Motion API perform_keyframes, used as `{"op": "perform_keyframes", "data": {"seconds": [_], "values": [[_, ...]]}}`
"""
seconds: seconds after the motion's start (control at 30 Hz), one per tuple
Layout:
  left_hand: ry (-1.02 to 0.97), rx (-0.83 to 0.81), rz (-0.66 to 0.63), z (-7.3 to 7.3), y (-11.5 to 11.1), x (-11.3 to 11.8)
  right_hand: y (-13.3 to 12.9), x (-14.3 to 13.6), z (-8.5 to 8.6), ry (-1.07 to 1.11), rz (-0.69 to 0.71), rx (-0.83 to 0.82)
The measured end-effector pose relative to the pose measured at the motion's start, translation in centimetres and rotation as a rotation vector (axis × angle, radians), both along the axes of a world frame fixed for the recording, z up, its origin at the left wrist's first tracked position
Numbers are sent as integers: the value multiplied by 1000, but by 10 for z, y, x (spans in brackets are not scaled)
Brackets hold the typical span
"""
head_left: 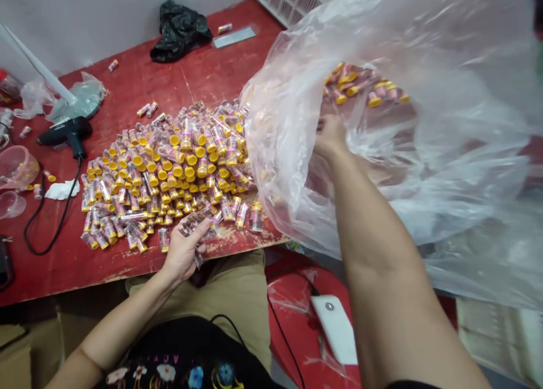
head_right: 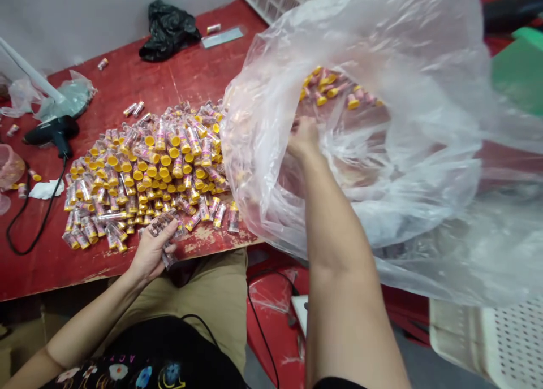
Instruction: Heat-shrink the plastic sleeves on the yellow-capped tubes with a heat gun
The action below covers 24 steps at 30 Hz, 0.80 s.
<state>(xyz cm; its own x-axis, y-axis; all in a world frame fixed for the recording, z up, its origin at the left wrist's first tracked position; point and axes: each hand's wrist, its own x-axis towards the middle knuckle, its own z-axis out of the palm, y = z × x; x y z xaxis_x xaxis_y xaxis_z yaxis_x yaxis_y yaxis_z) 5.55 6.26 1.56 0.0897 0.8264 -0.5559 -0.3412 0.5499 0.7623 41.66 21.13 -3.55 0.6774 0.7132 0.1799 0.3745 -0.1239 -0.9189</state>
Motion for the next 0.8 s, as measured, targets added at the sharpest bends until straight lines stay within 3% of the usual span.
{"op": "perform_keyframes", "data": {"seconds": [0.07, 0.17, 0.27, 0.4, 0.53, 0.7, 0.8], "values": [[-9, 13, 2, -1, -3, 0, -22, 6, 3, 143, 11, -60], [-45, 17, -11, -4, -10, 2, -79, -20, 12, 484, 136, 69], [-132, 13, -25, -6, -18, 5, -146, -88, 20, 608, 345, 201], [-212, -15, -15, -5, -29, 1, -204, -194, 24, 515, 488, 22], [-219, -7, 45, -4, -38, -15, -211, -255, 17, 482, 471, 60], [-237, 37, 186, -6, -46, -29, -206, -276, 12, 341, 453, 103], [-286, 14, 246, -4, -48, -31, -209, -280, 16, 414, 489, 116]]}}
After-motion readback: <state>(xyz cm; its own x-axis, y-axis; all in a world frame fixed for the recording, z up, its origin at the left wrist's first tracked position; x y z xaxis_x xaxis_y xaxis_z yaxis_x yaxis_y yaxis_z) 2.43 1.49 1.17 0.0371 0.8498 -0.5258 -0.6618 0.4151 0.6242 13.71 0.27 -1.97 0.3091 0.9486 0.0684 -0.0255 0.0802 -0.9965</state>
